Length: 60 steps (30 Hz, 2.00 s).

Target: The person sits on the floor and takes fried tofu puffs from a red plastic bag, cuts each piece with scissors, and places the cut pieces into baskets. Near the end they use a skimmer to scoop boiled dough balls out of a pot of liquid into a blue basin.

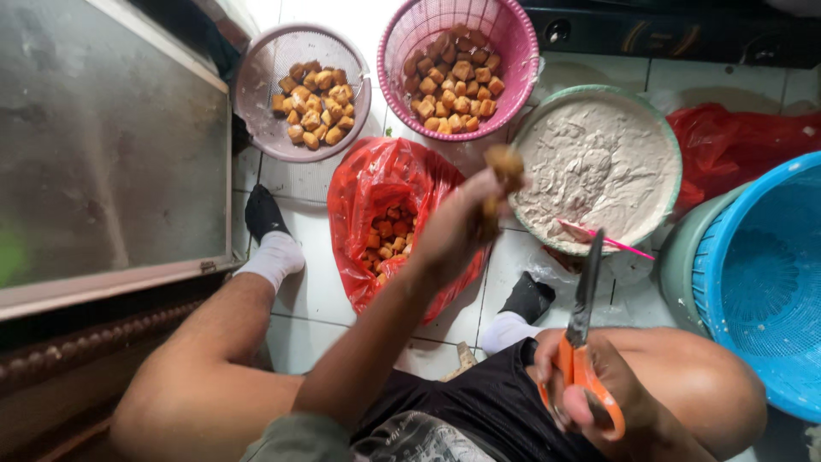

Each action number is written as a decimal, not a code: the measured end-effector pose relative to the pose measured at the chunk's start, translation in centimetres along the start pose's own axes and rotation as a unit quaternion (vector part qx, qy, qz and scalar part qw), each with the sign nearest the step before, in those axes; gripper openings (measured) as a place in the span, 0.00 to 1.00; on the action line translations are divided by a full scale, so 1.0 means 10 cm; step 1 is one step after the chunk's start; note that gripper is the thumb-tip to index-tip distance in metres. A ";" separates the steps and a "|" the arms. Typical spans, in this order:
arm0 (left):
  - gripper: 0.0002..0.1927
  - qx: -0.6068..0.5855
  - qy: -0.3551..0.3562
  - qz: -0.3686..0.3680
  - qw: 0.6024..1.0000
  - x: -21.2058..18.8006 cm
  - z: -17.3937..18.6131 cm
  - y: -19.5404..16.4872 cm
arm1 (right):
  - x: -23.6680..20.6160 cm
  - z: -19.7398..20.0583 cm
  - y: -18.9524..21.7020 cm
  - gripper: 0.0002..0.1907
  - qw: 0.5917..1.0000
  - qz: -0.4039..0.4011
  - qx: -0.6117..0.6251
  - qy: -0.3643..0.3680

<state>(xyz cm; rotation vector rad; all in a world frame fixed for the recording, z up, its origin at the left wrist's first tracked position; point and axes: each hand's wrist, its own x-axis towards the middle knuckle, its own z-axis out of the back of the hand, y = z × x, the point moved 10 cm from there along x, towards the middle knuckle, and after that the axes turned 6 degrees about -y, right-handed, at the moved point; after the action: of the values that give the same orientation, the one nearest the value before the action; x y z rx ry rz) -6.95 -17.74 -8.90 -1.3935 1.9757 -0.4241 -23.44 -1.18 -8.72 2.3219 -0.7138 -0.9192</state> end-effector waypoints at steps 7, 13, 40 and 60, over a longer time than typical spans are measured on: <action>0.32 0.096 0.119 -0.050 0.987 -0.20 -0.47 0.23 | 0.12 0.21 0.42 0.15 0.947 0.200 -0.143 -0.208; 0.34 0.216 0.156 0.021 0.964 -0.85 -0.69 0.56 | 0.05 0.34 0.46 0.17 0.925 0.213 -0.156 -0.273; 0.12 -0.063 0.001 -0.035 0.997 -0.82 -0.05 0.18 | 0.01 -0.85 0.10 0.62 0.948 -0.115 -0.179 0.238; 0.17 0.124 0.016 -0.069 0.990 -1.20 -0.09 0.35 | 0.29 -0.08 -0.18 0.29 0.943 -0.101 -0.315 -0.019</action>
<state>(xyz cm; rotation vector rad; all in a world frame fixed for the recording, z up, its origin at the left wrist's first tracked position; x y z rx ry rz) -7.56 -5.44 -6.34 -1.3734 1.7870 -0.7345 -20.56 -1.49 -10.68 1.8201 -0.1474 -1.0904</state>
